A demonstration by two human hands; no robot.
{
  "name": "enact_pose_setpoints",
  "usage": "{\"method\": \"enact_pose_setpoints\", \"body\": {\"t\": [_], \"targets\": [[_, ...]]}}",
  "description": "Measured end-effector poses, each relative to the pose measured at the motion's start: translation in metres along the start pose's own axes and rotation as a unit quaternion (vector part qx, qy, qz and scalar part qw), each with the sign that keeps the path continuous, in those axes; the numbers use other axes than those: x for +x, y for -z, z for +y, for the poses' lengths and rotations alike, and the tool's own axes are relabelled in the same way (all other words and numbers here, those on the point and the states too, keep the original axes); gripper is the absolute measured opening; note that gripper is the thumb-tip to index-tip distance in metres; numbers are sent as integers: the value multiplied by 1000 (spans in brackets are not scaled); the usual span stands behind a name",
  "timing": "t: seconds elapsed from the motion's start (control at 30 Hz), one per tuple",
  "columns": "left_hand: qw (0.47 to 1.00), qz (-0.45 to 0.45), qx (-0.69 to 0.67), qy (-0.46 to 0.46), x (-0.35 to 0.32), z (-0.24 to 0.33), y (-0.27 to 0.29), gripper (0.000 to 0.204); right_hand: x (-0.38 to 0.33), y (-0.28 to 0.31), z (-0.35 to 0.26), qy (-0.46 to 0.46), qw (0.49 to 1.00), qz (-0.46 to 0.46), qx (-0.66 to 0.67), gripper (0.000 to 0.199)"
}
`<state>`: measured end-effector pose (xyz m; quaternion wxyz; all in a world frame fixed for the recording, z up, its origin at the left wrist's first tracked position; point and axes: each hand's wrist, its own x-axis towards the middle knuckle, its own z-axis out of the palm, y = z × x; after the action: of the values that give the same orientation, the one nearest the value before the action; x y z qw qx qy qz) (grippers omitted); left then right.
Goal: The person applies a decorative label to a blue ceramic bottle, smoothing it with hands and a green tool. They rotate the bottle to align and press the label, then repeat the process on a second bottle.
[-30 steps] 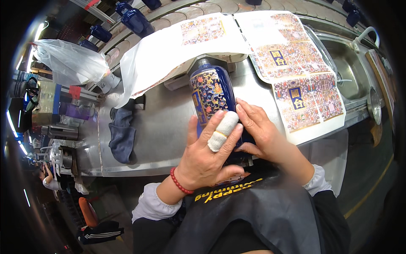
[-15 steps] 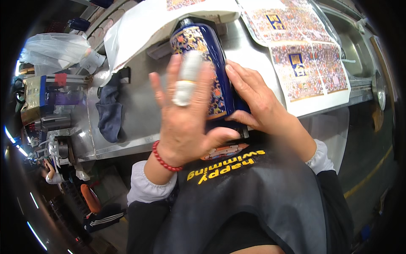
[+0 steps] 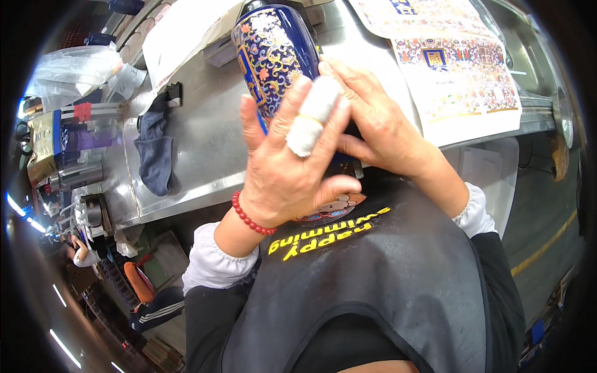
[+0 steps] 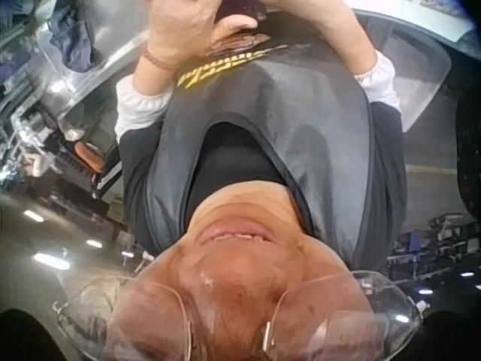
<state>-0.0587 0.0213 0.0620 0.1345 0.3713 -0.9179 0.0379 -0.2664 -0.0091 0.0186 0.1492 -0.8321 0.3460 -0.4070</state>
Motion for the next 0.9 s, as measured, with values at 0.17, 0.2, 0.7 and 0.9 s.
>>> {"method": "enact_pose_setpoints", "body": {"t": [0.17, 0.2, 0.7, 0.9], "targets": [[984, 123, -93, 89, -14, -12, -4, 104, 3, 5, -2, -17, 999, -14, 23, 96], [987, 121, -73, 75, -17, -12, -5, 104, 3, 4, -2, -23, 999, -19, 23, 96], [958, 205, -167, 106, -21, -12, -12, 42, -2, 62, -22, -280, 902, 20, 329, 28], [963, 193, -151, 114, -16, -3, -11, 40, -6, 53, -20, -270, 904, -43, 329, 20]]}}
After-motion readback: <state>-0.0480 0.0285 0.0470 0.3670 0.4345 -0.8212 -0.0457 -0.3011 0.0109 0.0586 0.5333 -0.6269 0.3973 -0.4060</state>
